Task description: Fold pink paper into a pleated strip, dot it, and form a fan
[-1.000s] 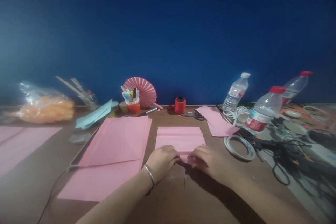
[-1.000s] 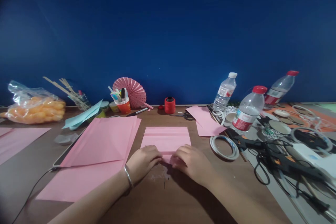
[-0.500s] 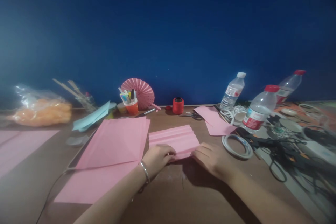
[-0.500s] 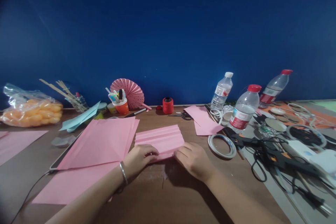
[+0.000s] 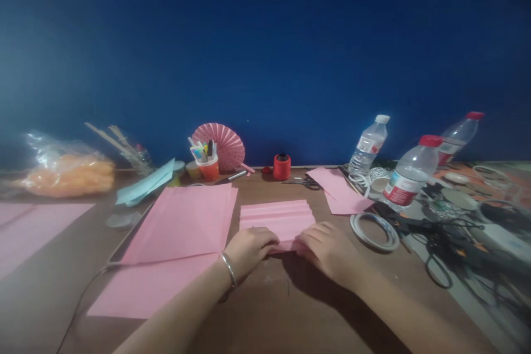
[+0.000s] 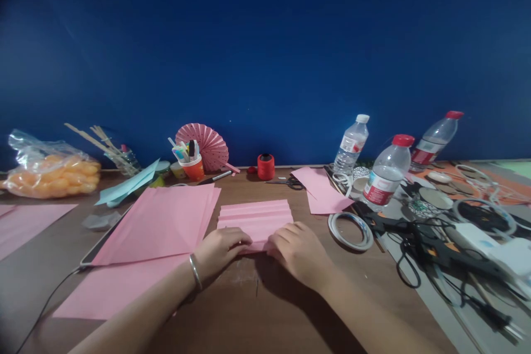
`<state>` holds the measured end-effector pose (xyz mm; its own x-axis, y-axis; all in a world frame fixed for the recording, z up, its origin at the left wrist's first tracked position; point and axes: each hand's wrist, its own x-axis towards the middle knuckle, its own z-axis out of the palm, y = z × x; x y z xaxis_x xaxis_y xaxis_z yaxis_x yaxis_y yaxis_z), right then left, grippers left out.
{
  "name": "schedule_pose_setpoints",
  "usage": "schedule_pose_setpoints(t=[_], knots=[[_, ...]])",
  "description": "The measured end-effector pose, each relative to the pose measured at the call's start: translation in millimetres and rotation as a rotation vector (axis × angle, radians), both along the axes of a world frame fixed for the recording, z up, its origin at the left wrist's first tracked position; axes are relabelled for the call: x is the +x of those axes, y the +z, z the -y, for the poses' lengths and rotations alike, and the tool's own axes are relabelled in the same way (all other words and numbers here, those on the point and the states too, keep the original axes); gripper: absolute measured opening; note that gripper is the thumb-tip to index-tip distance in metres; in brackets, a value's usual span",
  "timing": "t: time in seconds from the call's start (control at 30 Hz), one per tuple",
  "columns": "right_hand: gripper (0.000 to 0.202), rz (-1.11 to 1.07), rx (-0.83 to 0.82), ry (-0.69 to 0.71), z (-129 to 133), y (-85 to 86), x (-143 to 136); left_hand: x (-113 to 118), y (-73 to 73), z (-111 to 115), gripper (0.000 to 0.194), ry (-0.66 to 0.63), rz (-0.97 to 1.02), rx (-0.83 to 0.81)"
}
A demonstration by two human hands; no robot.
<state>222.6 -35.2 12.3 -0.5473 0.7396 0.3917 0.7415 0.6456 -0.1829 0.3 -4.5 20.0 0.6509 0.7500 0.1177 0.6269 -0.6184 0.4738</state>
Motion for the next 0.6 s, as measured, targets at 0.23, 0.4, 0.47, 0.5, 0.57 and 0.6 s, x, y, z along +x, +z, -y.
schedule_pose_setpoints(t=[0.23,0.4,0.47,0.5,0.57,0.6], knots=[[0.018,-0.105,-0.318,-0.142,-11.9,-1.5,-7.1,-4.4,-1.5,-4.9,0.012,0.028,0.016,-0.068],[0.016,-0.209,-0.523,-0.126,-34.7,1.5,13.4,-24.9,-4.3,-23.4,0.013,0.139,0.099,-0.255],[0.015,-0.264,-0.565,-0.102,-42.0,1.7,19.2,-31.6,-6.0,-30.4,0.015,0.171,0.153,-0.313],[0.015,-0.287,-0.574,-0.095,-45.0,1.1,21.4,-34.1,-6.9,-33.4,0.015,0.186,0.184,-0.345],[0.015,-0.326,-0.57,-0.101,-49.7,-1.5,25.4,-37.7,-8.4,-37.9,0.016,0.214,0.235,-0.371],[0.015,-0.342,-0.565,-0.109,-51.5,-3.3,27.3,-39.0,-8.8,-39.5,0.016,0.231,0.252,-0.357]])
